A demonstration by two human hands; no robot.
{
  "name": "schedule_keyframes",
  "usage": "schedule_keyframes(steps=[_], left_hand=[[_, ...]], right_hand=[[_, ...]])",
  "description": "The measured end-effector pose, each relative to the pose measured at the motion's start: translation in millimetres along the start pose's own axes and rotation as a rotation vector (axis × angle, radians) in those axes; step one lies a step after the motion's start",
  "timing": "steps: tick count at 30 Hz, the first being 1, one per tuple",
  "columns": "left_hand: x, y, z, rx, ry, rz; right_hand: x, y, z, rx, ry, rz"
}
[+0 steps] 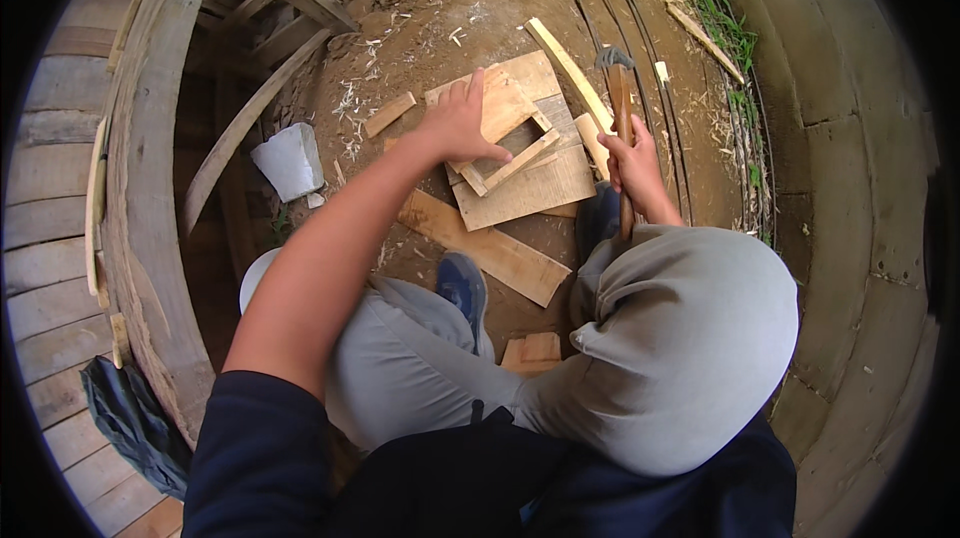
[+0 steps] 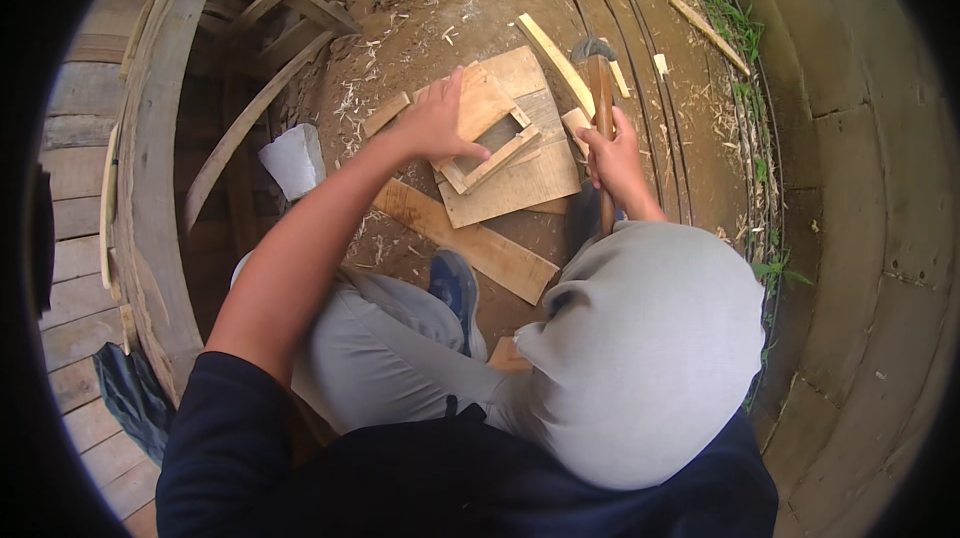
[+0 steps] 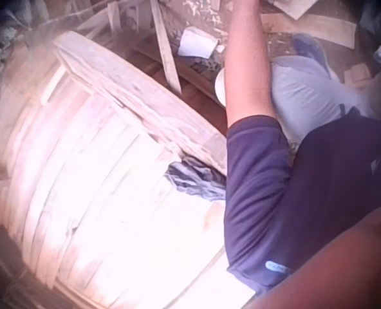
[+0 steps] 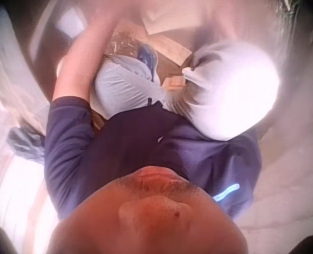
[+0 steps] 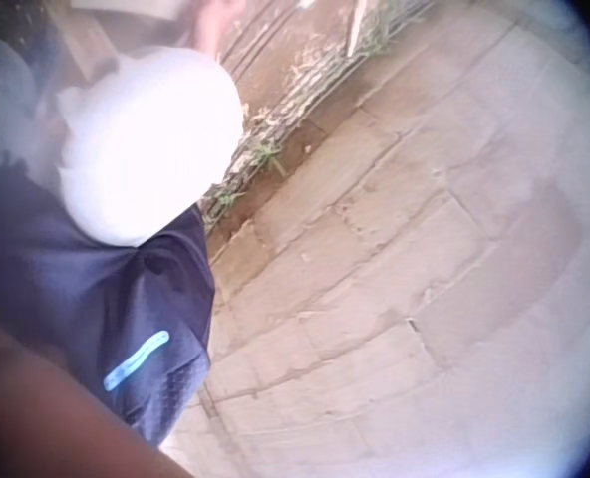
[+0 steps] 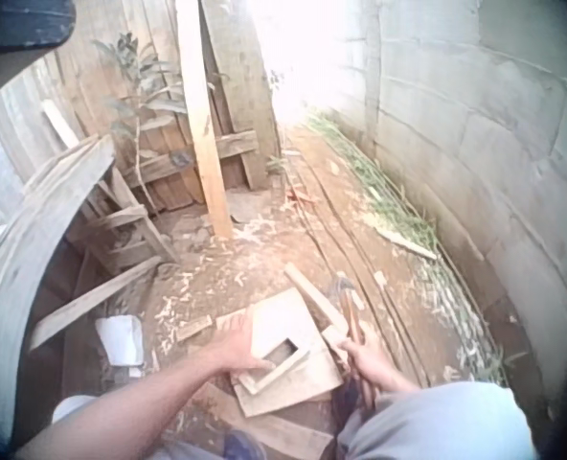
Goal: The person assembles a small wooden box by hammering nails into pre-cut wooden pieces. They position the pieces, drive nails with a hammer, and adjust the components to form a box structure.
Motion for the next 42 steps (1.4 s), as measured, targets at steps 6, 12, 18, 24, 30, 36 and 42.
schedule_keyframes(steps=[6,12,18,24,30,36,42], left_hand=[[-6.3,16.1,-0.9,-0.04,0.077,0.05],[-11.8,12.9,-24.0,-0.248,0.454,0.107],[-22.4,-13.4,-13.9,-0.259,0.584,0.013],[-23.4,-21.5,-7.3,-0.423,0.583,-0.066],[-4.4,-37.7,-26.8,-0.605,0.448,-0.014],[-28.8,-46.1,-4.3,-0.673,0.567,-0.21],[-43.7,-29.9,13.2,-0.489,0.507,-0.187]], right_hand=[[-2.7,-3.2,9.1,-0.074,-0.016,-0.027],[0.9,-5.0,18.2,-0.182,-0.061,-0.094],[2.6,-13.5,25.0,-0.151,-0.089,-0.171],[4.4,-14.1,-1.8,0.135,-0.1,-0.285],[11.9,-20.5,-70.4,-0.491,0.158,-0.129],[-4.7,-76.7,-151.7,-0.908,0.029,-0.307],[-9.2,-94.7,-179.0,-1.233,-0.167,-0.425]])
Point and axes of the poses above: each hand's wrist, its own x-axis towards the middle knuckle, its own y-axis out of the back of the hand, z = x × y, the point moved 6 cm from there along x, towards the middle knuckle, and after that the axes turned 14 degrees about x, right-handed, at the moved point
